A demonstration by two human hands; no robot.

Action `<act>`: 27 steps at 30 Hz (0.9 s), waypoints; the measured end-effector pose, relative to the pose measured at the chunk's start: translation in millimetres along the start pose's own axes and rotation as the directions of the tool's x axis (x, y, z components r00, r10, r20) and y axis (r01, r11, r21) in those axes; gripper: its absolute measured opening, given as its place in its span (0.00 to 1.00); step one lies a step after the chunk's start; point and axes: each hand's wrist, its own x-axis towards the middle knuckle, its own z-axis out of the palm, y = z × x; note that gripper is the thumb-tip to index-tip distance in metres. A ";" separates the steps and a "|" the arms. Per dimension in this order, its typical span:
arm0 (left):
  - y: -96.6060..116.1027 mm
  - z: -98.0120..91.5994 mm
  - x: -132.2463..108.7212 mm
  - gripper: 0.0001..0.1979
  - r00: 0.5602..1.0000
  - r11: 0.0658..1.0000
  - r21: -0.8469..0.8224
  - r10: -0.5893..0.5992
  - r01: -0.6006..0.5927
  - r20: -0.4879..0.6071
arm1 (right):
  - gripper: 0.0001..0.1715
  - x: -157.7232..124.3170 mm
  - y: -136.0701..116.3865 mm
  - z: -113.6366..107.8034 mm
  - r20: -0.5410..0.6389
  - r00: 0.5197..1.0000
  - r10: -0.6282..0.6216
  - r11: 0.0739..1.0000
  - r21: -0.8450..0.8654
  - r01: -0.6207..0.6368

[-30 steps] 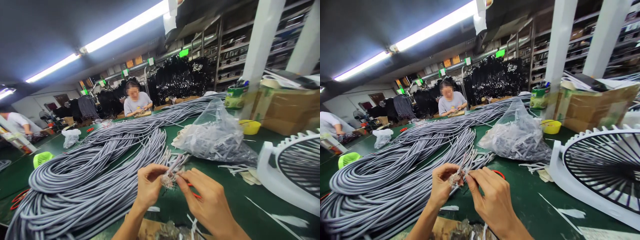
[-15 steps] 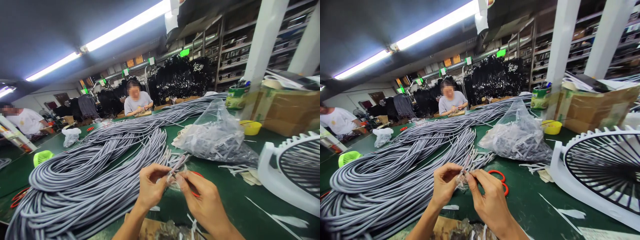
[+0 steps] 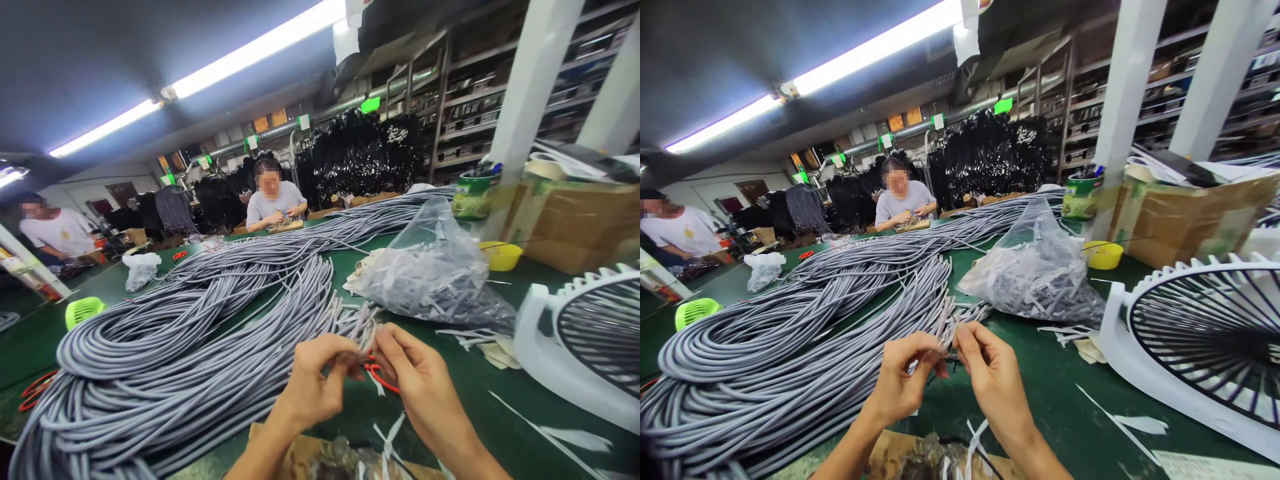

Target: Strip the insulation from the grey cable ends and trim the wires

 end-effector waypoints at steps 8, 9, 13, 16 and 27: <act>-4.7 2.4 4.1 0.16 0.992 0.925 -0.370 -0.117 0.089 -0.054 | 0.25 20.4 -18.7 -16.7 -0.203 0.972 0.114 0.978 0.196 -0.073; -5.0 3.7 4.8 0.18 0.988 0.896 -0.429 -0.149 0.115 -0.046 | 0.24 18.5 -18.9 -14.0 -0.121 0.985 0.121 0.982 0.157 -0.101; -3.6 8.1 5.9 0.23 0.975 0.807 -0.553 -0.217 0.209 0.051 | 0.20 8.2 -14.4 -2.2 0.179 0.974 0.139 0.988 0.035 -0.147; -1.9 7.9 5.6 0.21 0.962 0.781 -0.573 -0.267 0.248 0.052 | 0.20 6.3 -8.3 -0.7 0.110 0.992 0.068 0.997 -0.052 -0.063; -3.4 -12.4 3.4 0.20 0.951 0.947 -0.310 -0.168 0.082 -0.260 | 0.19 16.9 5.3 -6.5 -0.006 0.992 -0.128 0.859 -0.500 0.108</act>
